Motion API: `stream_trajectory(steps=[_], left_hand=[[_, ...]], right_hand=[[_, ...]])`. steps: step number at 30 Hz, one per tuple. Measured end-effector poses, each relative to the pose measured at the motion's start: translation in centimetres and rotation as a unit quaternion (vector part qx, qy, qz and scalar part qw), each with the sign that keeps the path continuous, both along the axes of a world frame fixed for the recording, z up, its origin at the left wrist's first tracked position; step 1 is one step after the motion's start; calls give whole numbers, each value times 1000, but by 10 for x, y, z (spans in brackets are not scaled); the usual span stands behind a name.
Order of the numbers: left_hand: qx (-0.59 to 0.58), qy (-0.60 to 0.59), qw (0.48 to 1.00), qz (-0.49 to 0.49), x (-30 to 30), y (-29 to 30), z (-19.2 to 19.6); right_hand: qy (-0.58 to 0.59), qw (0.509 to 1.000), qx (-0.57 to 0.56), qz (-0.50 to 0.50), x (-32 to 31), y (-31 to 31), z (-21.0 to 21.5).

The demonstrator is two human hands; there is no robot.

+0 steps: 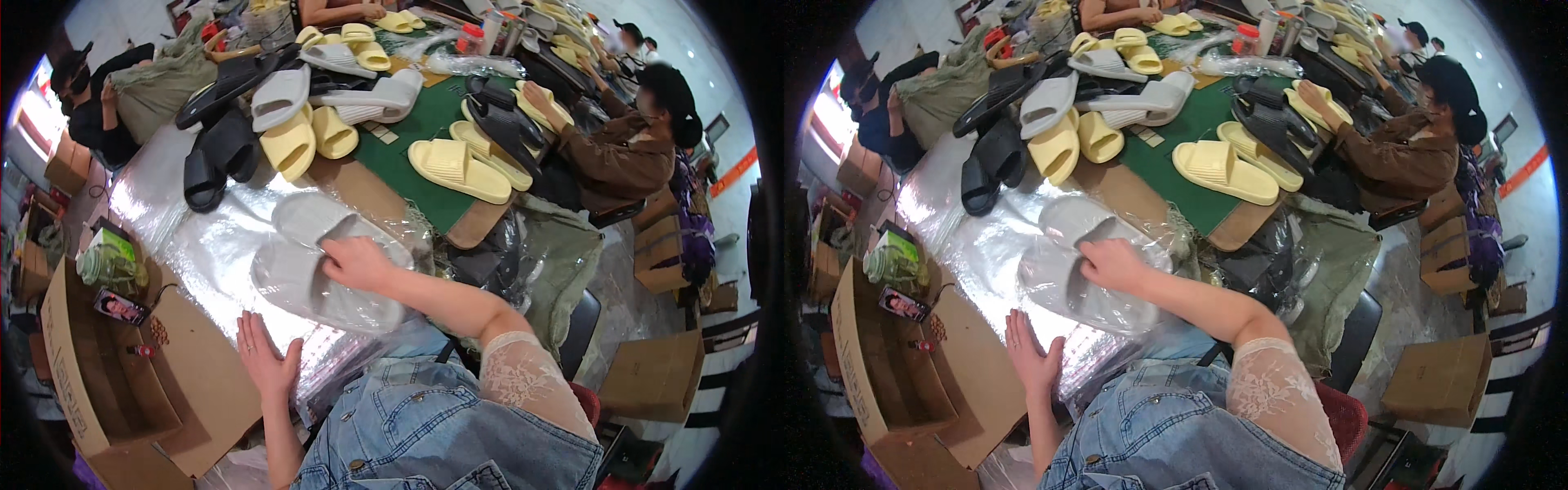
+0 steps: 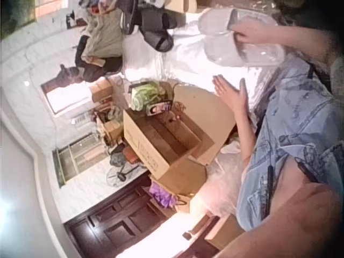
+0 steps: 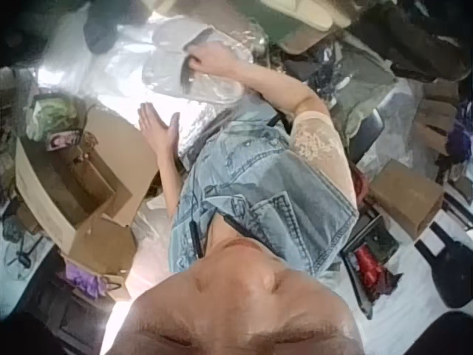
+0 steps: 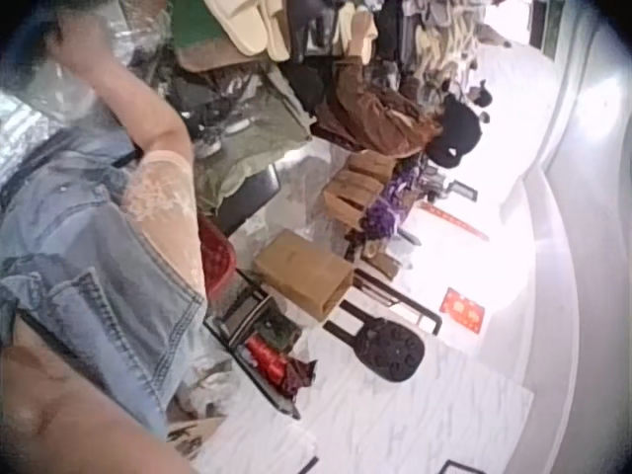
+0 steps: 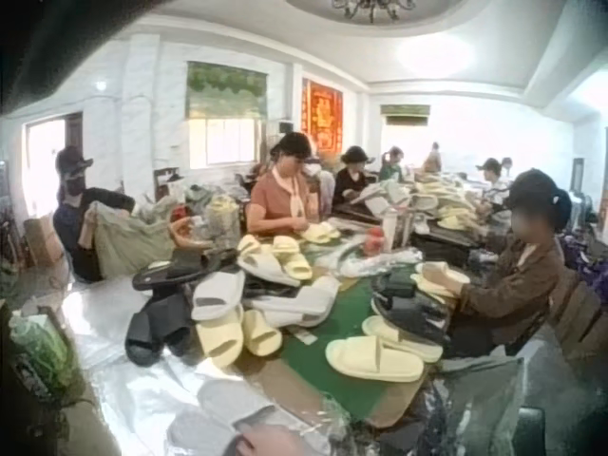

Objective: The person repeatedly picks up pairs of slippers in various colors, places them into clear plastic packaging bags, and seals the bags. The packaged slippers are then moved aside on the table. The person handles black, white, and yellow slippers throughout the process.

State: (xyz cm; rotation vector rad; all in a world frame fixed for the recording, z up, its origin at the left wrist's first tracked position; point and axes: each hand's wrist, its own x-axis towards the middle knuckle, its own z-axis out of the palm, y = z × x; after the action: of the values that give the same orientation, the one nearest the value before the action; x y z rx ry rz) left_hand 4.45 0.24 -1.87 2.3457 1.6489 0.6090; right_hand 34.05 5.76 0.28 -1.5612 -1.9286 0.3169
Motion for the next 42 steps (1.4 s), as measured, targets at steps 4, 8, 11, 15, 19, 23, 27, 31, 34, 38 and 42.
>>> stream_trajectory(steps=[4,8,11,15,19,23,27,31,34,38,42], left_hand=[[-1,0,1000,-2,5,0,4],[-11,9,1000,-8,3,-1,6],[-14,18,1000,-5,9,-3,11],[-9,19,1000,-6,6,-2,6],[-6,41,999,-4,7,0,9],[3,38,999,-12,4,1,10],[16,17,1000,0,11,1,9],[11,-6,1000,-7,2,6,-5],[-1,11,1000,-1,2,2,0],[-10,27,999,13,6,-1,9],[-2,0,1000,16,5,-3,8]], right_hand=[[-2,996,-80,32,80,-74,21],[31,977,-209,4,178,-170,53],[55,966,-247,-45,239,-233,72],[170,901,-331,-225,323,-289,44],[-60,854,-357,-373,415,-309,-14],[-270,780,-423,-375,479,-287,-110],[-183,695,-362,-594,461,-240,-278],[-78,662,-333,-667,481,-245,-344],[-79,734,-318,-595,488,-266,-316],[-241,720,-414,-503,473,-291,-236],[1,667,77,-741,414,-237,-139]])
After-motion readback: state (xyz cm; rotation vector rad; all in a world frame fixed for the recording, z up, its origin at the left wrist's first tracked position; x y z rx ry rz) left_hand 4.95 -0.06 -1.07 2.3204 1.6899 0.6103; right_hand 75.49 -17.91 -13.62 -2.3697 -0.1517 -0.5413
